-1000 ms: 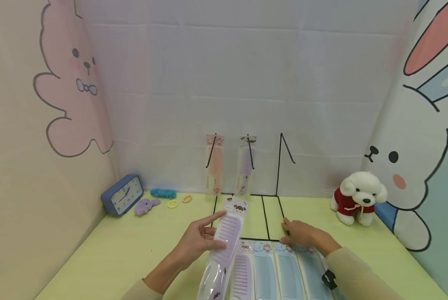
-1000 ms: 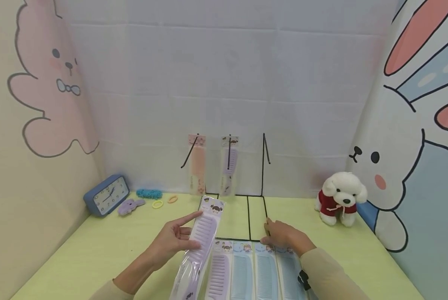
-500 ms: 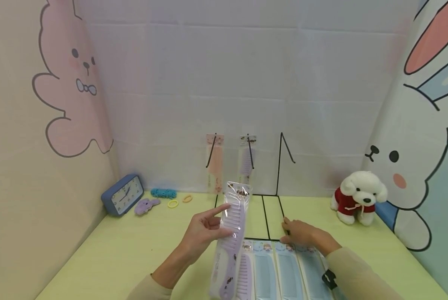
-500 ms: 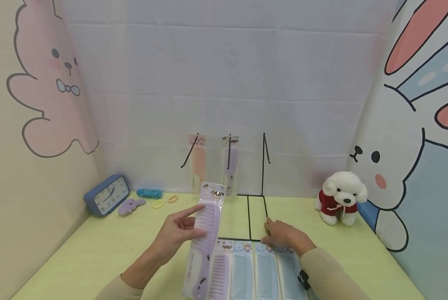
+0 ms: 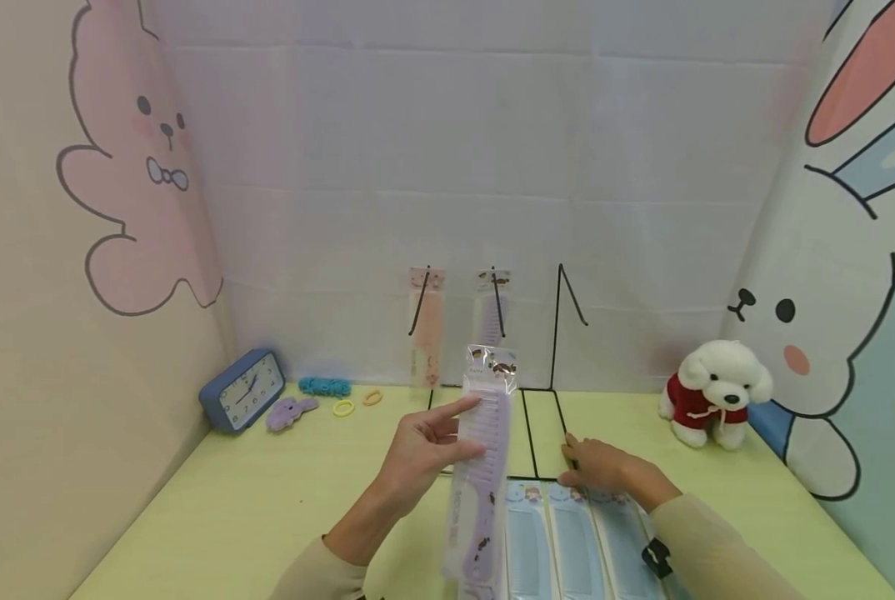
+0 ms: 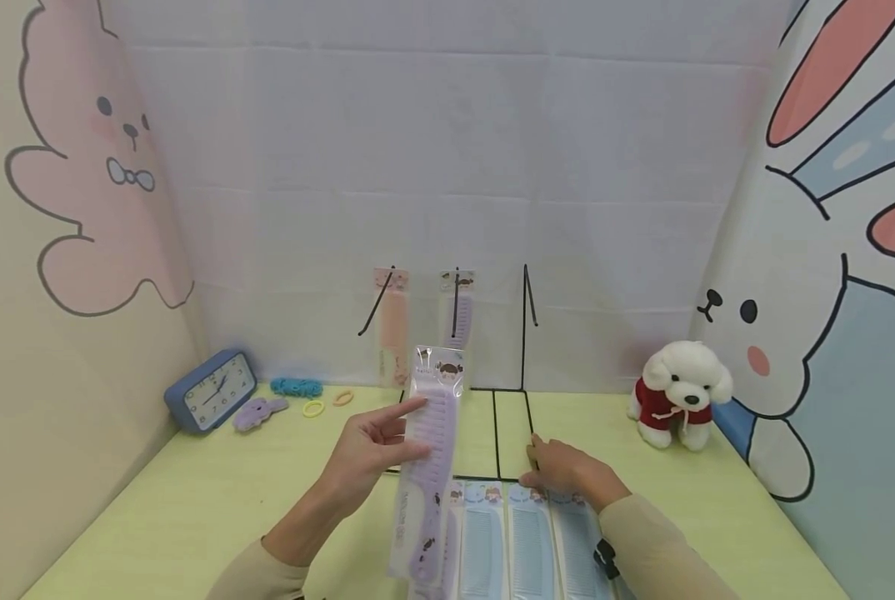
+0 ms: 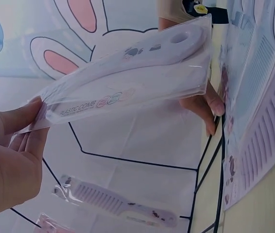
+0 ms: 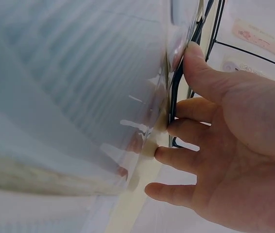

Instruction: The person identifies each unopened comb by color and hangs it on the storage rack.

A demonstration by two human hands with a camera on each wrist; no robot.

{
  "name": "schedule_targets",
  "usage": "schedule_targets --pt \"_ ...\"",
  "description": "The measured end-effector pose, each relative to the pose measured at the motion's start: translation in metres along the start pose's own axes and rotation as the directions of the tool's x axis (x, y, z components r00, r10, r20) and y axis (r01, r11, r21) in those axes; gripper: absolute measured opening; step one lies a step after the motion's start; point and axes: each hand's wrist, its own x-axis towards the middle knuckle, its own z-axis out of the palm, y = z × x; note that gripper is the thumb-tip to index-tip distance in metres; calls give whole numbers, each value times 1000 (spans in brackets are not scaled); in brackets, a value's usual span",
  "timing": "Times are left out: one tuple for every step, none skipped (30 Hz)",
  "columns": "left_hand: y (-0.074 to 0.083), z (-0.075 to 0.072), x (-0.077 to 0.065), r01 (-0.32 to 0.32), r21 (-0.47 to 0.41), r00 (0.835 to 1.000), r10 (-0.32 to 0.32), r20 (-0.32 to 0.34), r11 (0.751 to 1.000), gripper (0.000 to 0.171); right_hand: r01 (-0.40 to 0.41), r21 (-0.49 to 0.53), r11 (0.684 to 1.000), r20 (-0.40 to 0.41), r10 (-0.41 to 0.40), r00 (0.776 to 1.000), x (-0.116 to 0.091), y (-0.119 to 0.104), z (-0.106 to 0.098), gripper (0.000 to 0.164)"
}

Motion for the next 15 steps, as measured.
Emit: schedule_targets --pt "1 1 1 -4 0 1000 4 0 1000 62 4 -1 1000 -1 -4 1000 0 0 0 68" --pt "2 3 2 -8 -1 1000 8 0 1000 62 5 -2 1000 0 -5 1000 0 0 -1 67" --pt "3 4 3 -11 -4 1000 11 0 1000 62 2 1 1000 2 -2 1000 0 1 0 68" --pt "4 5 4 -14 -2 1000 14 -2 1000 61 0 2 1000 3 0 1000 0 1 0 68" --pt "4 6 5 -19 -3 1000 19 -2 1000 58 -3 3 1000 5 3 1000 0 1 0 68" --pt "4 6 6 -25 -8 1000 25 -1 1000 54 -2 6 1000 8 2 1000 0 2 0 69" --pt "5 7 6 -35 -9 999 35 0 999 49 -2 9 1000 11 2 1000 0 2 0 69" --pt "5 7 7 -41 -13 999 41 -1 999 45 -3 15 1000 13 2 1000 0 2 0 70" --pt "5 8 8 -46 -19 999 46 0 999 41 -3 19 1000 14 3 1000 0 2 1 70" --pt "5 8 9 -48 -25 999 48 1 999 39 -1 20 1000 13 1 1000 0 2 0 69" --pt "5 8 10 -51 -31 999 51 3 998 37 6 22 1000 11 -7 1000 0 2 0 68" --pt "6 8 11 -52 -31 999 52 3 998 37 15 22 1000 9 -15 1000 -1 2 0 66" --pt "6 8 12 -50 -26 999 50 1 998 38 22 17 1000 5 -22 1000 -1 2 0 61" --pt "6 8 13 -49 -24 999 49 3 999 39 32 11 999 -1 -32 999 -1 2 0 53" --pt "6 8 14 -48 -21 999 48 6 999 40 42 6 999 -7 -42 999 -1 2 1 45"
